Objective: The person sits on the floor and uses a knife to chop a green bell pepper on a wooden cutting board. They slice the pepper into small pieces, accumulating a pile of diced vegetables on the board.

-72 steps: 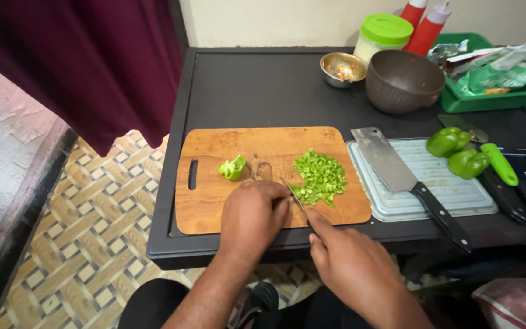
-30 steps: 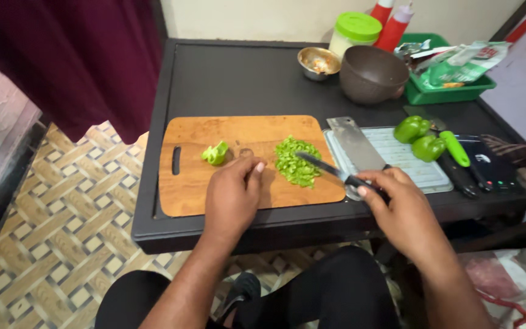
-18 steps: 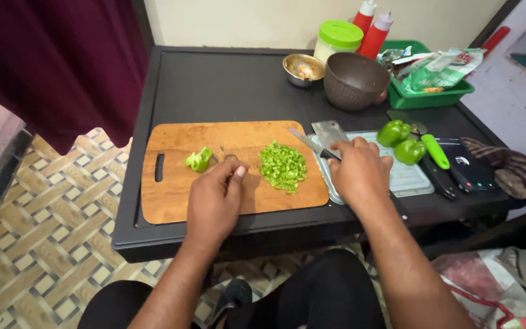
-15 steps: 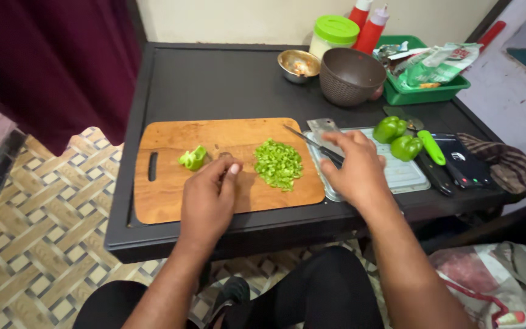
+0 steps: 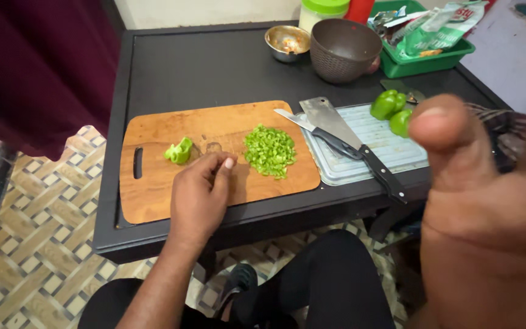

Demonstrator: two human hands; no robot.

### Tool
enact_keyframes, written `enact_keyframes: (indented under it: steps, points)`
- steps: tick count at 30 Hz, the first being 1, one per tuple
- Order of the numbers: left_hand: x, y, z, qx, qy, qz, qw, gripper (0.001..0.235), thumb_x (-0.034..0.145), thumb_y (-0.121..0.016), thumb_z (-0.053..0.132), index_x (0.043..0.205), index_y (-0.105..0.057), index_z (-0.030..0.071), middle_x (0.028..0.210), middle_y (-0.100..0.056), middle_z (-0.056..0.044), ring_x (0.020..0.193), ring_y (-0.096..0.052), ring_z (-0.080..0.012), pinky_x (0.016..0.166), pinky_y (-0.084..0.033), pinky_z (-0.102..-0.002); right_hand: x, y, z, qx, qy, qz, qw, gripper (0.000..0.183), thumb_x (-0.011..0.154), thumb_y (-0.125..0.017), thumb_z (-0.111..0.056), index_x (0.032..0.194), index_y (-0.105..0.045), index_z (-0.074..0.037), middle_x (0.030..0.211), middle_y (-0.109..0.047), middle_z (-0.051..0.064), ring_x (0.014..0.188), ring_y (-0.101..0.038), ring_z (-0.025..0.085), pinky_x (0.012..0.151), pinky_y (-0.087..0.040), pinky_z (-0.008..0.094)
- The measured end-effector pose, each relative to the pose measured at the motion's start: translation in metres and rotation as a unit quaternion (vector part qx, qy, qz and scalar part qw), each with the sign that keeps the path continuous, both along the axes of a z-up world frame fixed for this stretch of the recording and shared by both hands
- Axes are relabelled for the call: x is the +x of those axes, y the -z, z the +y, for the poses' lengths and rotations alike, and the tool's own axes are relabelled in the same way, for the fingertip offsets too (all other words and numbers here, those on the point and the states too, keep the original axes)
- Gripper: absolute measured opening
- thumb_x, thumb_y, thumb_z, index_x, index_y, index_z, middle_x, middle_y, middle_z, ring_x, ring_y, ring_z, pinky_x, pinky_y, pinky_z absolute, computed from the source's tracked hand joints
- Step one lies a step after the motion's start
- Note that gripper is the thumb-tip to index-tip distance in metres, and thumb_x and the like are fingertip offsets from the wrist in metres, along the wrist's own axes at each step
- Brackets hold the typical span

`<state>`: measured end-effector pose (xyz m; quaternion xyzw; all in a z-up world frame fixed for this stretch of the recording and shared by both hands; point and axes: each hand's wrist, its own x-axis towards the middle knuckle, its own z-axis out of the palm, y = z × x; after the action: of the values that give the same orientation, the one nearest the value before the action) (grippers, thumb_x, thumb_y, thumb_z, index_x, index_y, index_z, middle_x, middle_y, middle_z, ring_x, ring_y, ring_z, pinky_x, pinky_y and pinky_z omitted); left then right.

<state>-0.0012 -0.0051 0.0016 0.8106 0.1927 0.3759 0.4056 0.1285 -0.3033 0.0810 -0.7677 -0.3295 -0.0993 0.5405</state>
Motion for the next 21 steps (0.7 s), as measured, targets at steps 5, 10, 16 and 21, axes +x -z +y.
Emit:
enact_keyframes:
  steps: [5, 10, 16, 21]
  points:
    - [-0.002, -0.003, 0.002, 0.035, 0.0, -0.001, 0.999, 0.018, 0.096, -0.065, 0.017, 0.101, -0.074, 0.002, 0.086, -0.073, -0.016, 0.076, -0.071, -0.0296, 0.068, -0.054, -0.037, -0.001, 0.035, -0.005, -0.141, 0.028, 0.044, 0.989, 0.047, 0.103, -0.073, -0.028, 0.141, -0.056, -0.007, 0.133, -0.062, 0.01, 0.115, -0.062, 0.016, 0.096, -0.054, 0.03]
    - [-0.003, -0.005, -0.003, 0.009, -0.007, 0.011, 1.0, 0.017, 0.095, -0.066, 0.017, 0.1, -0.073, 0.002, 0.086, -0.071, -0.016, 0.073, -0.069, -0.031, 0.068, -0.053, -0.039, -0.013, 0.054, 0.019, -0.233, -0.033, 0.057, 0.97, 0.044, 0.1, -0.074, -0.026, 0.137, -0.059, -0.008, 0.131, -0.064, 0.01, 0.114, -0.063, 0.018, 0.096, -0.054, 0.032]
    - [-0.001, 0.001, -0.001, 0.028, -0.005, -0.001, 1.0, 0.016, 0.096, -0.065, 0.015, 0.101, -0.074, 0.003, 0.082, -0.071, -0.017, 0.077, -0.069, -0.0321, 0.069, -0.052, -0.04, -0.015, 0.039, 0.035, -0.256, -0.061, -0.009, 0.965, 0.041, 0.096, -0.075, -0.023, 0.133, -0.063, -0.008, 0.127, -0.066, 0.011, 0.113, -0.065, 0.02, 0.096, -0.053, 0.034]
    - [-0.002, 0.004, -0.001, 0.061, -0.008, -0.047, 0.997, 0.016, 0.097, -0.067, 0.015, 0.101, -0.073, 0.0, 0.089, -0.072, -0.018, 0.082, -0.07, -0.0326, 0.073, -0.054, -0.039, -0.042, -0.012, 0.067, -0.166, -0.148, -0.101, 0.97, 0.039, 0.093, -0.076, -0.021, 0.129, -0.066, -0.009, 0.125, -0.067, 0.011, 0.112, -0.066, 0.023, 0.096, -0.053, 0.035]
